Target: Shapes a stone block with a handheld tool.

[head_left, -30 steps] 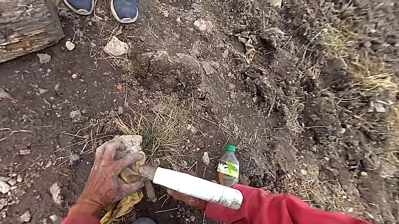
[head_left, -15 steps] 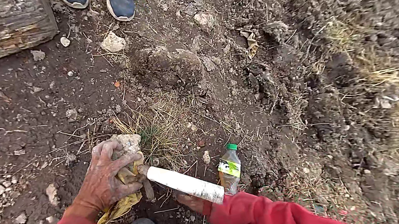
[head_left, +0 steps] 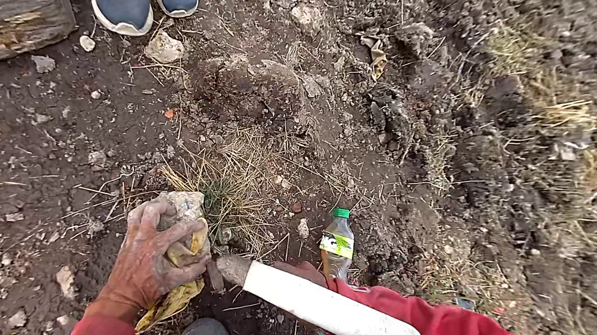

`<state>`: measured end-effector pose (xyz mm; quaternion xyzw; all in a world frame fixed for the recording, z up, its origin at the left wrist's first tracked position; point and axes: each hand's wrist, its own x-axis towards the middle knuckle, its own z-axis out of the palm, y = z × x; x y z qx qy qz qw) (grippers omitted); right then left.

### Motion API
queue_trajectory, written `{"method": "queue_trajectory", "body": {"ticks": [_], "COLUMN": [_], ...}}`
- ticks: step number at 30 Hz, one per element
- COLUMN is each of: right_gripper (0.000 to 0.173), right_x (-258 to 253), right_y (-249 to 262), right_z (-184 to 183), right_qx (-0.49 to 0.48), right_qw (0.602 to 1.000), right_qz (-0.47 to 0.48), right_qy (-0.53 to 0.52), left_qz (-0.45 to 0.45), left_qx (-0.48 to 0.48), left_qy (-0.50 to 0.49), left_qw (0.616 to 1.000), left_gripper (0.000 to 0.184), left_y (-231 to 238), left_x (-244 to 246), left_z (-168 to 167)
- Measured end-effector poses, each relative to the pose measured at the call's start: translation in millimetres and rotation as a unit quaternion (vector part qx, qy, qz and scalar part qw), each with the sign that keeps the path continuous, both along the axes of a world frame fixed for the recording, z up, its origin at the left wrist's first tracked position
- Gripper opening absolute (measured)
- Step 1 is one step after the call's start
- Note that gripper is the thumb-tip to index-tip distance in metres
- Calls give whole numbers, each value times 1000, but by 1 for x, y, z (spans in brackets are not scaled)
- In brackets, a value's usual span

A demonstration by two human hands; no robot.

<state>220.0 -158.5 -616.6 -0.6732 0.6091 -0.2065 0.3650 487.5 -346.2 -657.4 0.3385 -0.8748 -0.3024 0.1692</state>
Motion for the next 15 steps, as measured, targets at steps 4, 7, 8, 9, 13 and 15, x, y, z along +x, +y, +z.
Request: {"method": "queue_trajectory", "body": {"ticks": [4, 7, 8, 9, 13, 15], "right_gripper": [29, 38, 40, 39, 27, 28], "right_x": [18, 9, 9, 10, 17, 17], "right_y": [6, 6, -2, -3, 18, 5], "right_z": [-46, -57, -40, -23, -42, -48], "right_qx": [-14, 248, 282, 277, -75, -139], "right_qw": [989, 958, 949, 948, 952, 968], "right_qz": [-98, -130, -138, -150, -205, -140], "right_qy": [-108, -60, -45, -49, -213, -157], "left_qz": [4, 3, 1, -1, -2, 0], "left_qx": [-2, -9, -13, -12, -6, -3], "left_qy": [-8, -16, -17, -16, -5, -14], "left_qw": [1000, 1000, 1000, 1000, 1000, 1000], "left_gripper": [66, 67, 66, 66, 67, 67], "left_y": [1, -2, -4, -4, -1, -1], "left_x": [1, 0, 1, 2, 0, 0], "left_z": [0, 1, 1, 0, -3, 2]}}
